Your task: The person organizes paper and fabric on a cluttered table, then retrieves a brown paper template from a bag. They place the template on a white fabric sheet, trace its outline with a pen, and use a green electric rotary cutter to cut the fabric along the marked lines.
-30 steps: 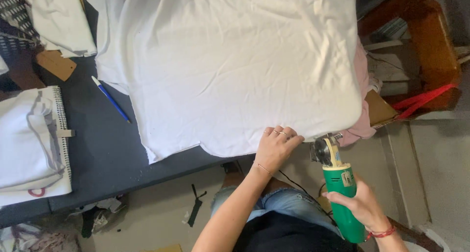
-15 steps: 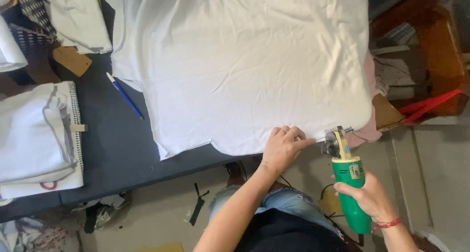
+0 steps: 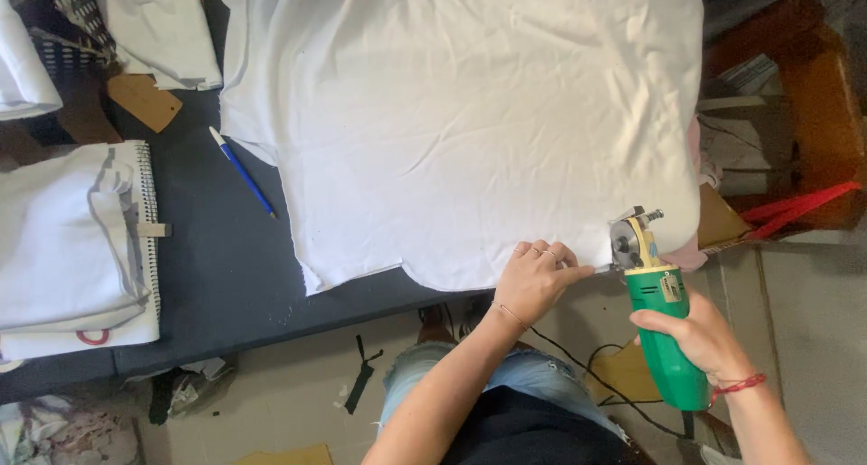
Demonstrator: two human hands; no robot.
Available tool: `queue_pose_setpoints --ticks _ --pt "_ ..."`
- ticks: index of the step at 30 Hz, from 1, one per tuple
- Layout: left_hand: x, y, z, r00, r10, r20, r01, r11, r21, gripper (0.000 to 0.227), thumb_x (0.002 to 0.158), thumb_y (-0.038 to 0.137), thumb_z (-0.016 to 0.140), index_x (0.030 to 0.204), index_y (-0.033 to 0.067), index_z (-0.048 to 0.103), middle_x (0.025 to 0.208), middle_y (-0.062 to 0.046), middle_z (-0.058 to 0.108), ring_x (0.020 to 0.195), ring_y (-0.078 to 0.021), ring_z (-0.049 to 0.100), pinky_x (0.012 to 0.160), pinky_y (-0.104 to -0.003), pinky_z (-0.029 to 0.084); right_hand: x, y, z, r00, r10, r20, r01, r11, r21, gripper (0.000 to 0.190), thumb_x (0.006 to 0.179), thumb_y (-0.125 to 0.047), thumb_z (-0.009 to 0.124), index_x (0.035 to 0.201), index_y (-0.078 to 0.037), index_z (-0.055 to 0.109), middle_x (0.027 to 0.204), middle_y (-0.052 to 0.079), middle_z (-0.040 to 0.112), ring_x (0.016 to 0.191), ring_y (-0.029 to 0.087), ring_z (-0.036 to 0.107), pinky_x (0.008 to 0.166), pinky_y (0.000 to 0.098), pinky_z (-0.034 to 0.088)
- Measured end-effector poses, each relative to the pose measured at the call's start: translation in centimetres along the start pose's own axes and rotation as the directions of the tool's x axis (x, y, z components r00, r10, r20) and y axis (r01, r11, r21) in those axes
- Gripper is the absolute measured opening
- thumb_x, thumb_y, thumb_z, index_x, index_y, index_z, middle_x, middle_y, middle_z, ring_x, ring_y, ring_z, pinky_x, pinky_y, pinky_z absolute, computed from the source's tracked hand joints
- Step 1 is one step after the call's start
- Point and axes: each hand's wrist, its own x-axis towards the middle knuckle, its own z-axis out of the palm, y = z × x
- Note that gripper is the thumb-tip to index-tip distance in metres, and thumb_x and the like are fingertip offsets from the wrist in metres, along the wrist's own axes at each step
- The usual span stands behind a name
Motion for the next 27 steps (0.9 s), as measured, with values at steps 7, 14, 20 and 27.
queue_pose_setpoints --ticks 7,14,20,27 --pt "0.1 -0.1 -0.4 1.000 0.004 0.006 -0.004 1.000 -0.023 0.031 0.077 0.006 0.056 0.098 0.0279 0.062 0.086 0.000 0.052 0.065 -0.0238 0.047 0.058 -0.036 0.036 0.9 -3.9 0.4 1.000 0.012 -0.002 -0.012 1.000 0.021 0.024 0.066 -0.004 0.065 0.087 0.002 0.055 0.074 0.022 0.062 0.059 0.036 0.062 0.052 0.0446 0.048" --pt "0.2 -0.3 -0.4 0.999 -0.003 0.051 0.005 0.999 -0.042 0.033 0.079 0.006 0.052 0.102 0.0282 0.060 0.090 -0.002 0.053 0.065 -0.0256 0.046 0.059 -0.038 0.034 3.3 -6.7 1.0 0.998 -0.063 0.008 0.062 0.997 0.051 0.025 0.068 -0.005 0.062 0.090 0.000 0.053 0.070 0.023 0.061 0.057 0.035 0.059 0.052 0.0440 0.045" --pt "0.4 0.2 -0.4 0.997 -0.065 0.028 0.067 0.994 -0.084 0.028 0.078 0.003 0.050 0.094 0.0224 0.062 0.087 -0.004 0.052 0.065 -0.0266 0.046 0.061 -0.038 0.034 5.8 -9.6 1.3 0.994 -0.112 -0.014 0.112 0.994 0.013 0.019 0.066 -0.007 0.065 0.079 0.002 0.055 0.064 0.020 0.059 0.052 0.029 0.053 0.047 0.0394 0.043" --pt "2.9 1.9 -2.0 0.968 -0.208 0.143 0.231 0.958 -0.167 0.033 0.066 0.010 0.052 0.096 0.0219 0.060 0.089 -0.003 0.055 0.070 -0.0276 0.050 0.060 -0.041 0.033 8.9 -13.7 1.2 0.986 -0.163 0.046 0.156 0.981 0.118 0.018 0.068 -0.008 0.062 0.082 0.000 0.054 0.062 0.019 0.055 0.049 0.030 0.054 0.042 0.0387 0.044"
